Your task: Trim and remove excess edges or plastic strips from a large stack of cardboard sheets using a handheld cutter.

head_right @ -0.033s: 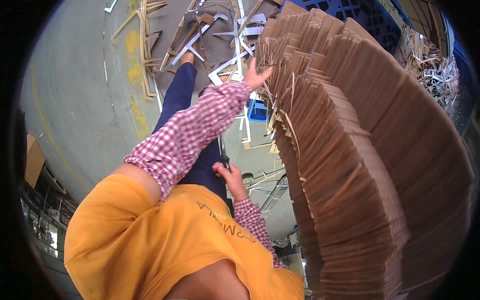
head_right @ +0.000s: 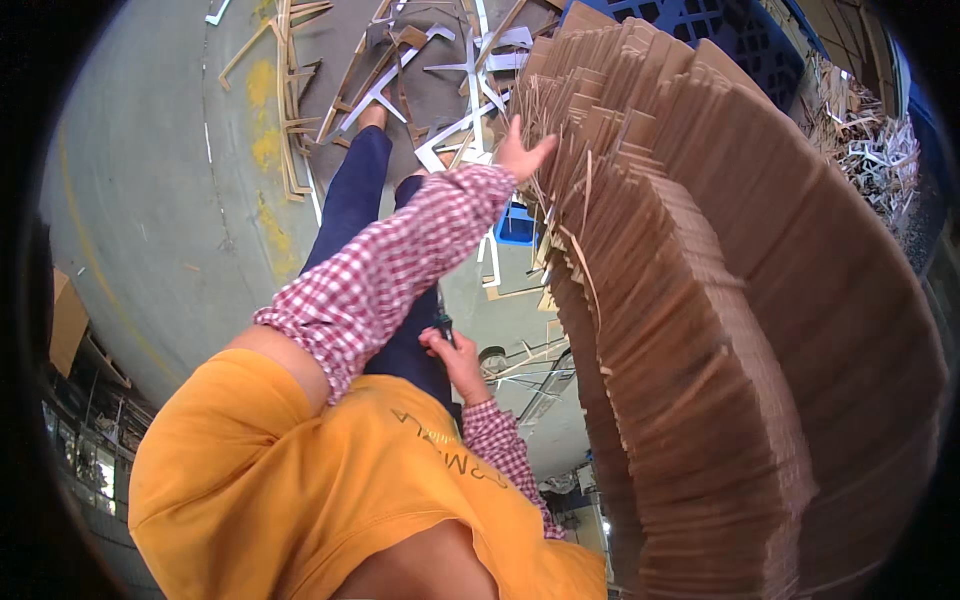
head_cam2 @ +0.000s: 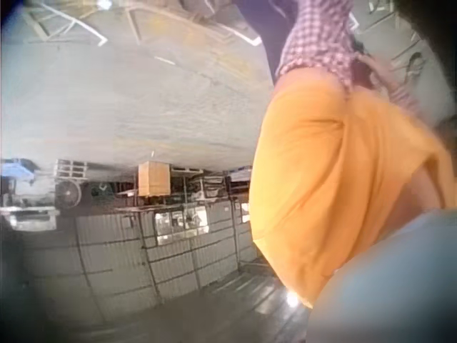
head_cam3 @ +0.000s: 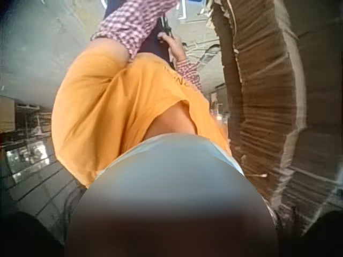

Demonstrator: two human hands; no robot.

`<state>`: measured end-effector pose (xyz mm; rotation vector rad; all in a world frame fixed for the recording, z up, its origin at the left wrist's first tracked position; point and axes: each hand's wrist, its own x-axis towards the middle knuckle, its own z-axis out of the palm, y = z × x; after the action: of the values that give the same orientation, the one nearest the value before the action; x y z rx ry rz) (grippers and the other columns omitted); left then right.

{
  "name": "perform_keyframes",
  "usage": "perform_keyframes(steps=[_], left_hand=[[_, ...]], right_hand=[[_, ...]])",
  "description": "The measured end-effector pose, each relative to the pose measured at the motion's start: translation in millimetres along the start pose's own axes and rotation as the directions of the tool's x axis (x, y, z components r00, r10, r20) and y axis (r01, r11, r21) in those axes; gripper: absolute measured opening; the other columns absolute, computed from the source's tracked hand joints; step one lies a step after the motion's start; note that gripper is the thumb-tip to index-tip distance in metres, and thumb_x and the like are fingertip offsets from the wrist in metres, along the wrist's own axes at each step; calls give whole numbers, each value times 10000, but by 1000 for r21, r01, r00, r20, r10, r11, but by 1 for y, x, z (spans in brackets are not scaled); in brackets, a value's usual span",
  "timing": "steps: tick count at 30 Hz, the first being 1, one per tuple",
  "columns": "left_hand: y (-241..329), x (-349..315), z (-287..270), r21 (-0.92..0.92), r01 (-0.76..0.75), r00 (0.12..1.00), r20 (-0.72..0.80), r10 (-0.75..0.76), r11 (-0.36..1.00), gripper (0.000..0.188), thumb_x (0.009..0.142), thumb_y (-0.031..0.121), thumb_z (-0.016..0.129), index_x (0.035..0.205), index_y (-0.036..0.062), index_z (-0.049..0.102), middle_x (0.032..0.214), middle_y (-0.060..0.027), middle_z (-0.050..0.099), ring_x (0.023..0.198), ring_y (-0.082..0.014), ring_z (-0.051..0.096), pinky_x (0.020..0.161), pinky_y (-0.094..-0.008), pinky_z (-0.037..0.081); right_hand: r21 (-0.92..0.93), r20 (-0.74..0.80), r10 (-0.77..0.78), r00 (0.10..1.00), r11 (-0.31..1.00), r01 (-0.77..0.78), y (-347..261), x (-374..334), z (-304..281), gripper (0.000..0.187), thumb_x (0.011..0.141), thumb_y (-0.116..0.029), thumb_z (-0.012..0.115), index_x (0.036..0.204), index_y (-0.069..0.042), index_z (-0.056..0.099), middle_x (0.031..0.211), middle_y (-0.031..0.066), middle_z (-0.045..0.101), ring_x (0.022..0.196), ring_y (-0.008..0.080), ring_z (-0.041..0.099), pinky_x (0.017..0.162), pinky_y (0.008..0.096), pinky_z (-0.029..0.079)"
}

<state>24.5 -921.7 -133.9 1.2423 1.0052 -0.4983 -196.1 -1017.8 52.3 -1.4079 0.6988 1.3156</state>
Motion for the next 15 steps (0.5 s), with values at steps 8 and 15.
perform_keyframes(steps=[8,15], left_hand=[[-77,0,37,118,-261,964,-13,264,958,160,848,198,490,843,39,478,726,-232,552,734,-417,557,638,-499,419],[-84,91,-28,-115,-112,987,-127,97,987,280,861,251,467,972,-6,485,775,-179,564,683,-277,565,634,-355,444]], right_hand=[[-196,-168,3,986,980,-36,29,43,17,166,819,-160,581,821,6,577,738,35,614,686,94,537,647,252,429],[-529,-254,-230,940,846,64,34,70,41,183,769,-179,610,846,-14,588,895,150,547,824,287,550,717,342,438]])
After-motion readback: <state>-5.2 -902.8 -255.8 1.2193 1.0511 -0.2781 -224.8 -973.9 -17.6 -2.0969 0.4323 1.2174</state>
